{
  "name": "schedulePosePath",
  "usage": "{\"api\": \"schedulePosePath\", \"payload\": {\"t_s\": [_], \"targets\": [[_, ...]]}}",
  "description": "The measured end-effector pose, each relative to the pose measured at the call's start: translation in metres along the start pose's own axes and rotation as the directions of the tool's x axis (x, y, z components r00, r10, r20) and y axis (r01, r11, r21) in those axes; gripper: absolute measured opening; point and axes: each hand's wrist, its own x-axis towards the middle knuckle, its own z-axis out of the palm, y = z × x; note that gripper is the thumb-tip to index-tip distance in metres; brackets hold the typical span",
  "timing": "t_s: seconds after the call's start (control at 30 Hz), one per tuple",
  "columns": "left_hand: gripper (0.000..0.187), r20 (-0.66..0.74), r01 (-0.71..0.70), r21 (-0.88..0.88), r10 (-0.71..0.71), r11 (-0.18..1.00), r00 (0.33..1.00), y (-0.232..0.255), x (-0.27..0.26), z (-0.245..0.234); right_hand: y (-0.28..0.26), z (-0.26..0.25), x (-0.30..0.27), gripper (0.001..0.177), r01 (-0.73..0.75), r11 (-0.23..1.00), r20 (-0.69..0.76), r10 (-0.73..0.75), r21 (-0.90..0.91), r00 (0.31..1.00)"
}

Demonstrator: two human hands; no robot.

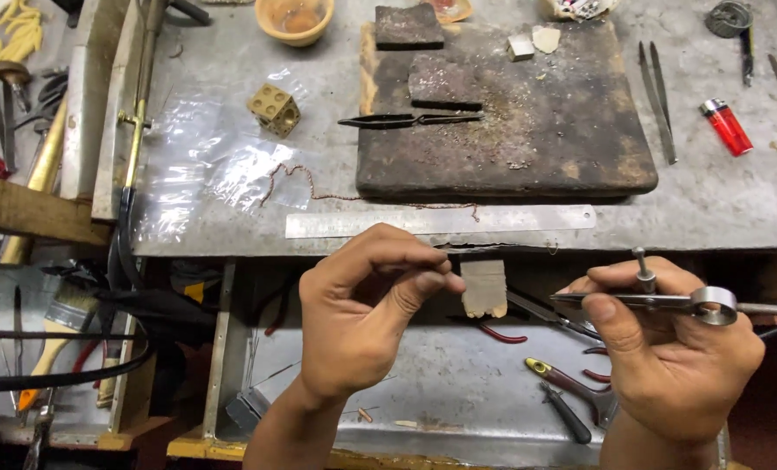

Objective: Measuring a metal chain against a ruler and cutting it to length using a jeweler's saw at a workbench.

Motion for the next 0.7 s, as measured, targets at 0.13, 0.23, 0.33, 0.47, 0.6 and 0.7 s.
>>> {"api": "schedulePosePath", "payload": {"t_s": [0.13, 0.23, 0.33, 0.47, 0.6, 0.7], "targets": [[0.009, 0.002, 0.070, -0.150, -0.070, 0.986, 0.998, -0.001, -0.002, -0.002, 0.005, 0.003, -0.006, 0.015, 0.029, 0.999, -0.011, -0.028, 0.028, 1.000], [0.011, -0.022, 0.102, -0.150, -0.106, 0.983, 0.994, 0.000, -0.002, -0.001, 0.008, 0.002, -0.007, 0.017, 0.029, 0.999, -0.023, -0.028, 0.040, 0.999], [0.012, -0.023, 0.107, -0.148, -0.112, 0.983, 0.993, -0.001, -0.002, 0.000, 0.002, 0.001, -0.004, 0.015, 0.008, 0.999, -0.007, -0.008, 0.031, 1.000], [0.011, -0.038, 0.096, -0.125, -0.101, 0.988, 0.994, 0.000, -0.002, 0.002, 0.004, 0.003, -0.005, 0.006, 0.055, 0.995, -0.042, -0.051, 0.085, 0.998], [0.017, -0.020, 0.087, -0.077, -0.088, 0.993, 0.996, 0.006, -0.007, 0.003, 0.007, -0.008, 0.007, 0.018, 0.117, 0.986, -0.171, -0.096, 0.115, 0.981], [0.012, -0.150, 0.059, 0.035, -0.053, 0.998, 0.987, 0.008, -0.016, 0.002, 0.016, -0.031, 0.012, 0.017, 0.155, 0.982, -0.227, -0.127, 0.108, 0.966]]}}
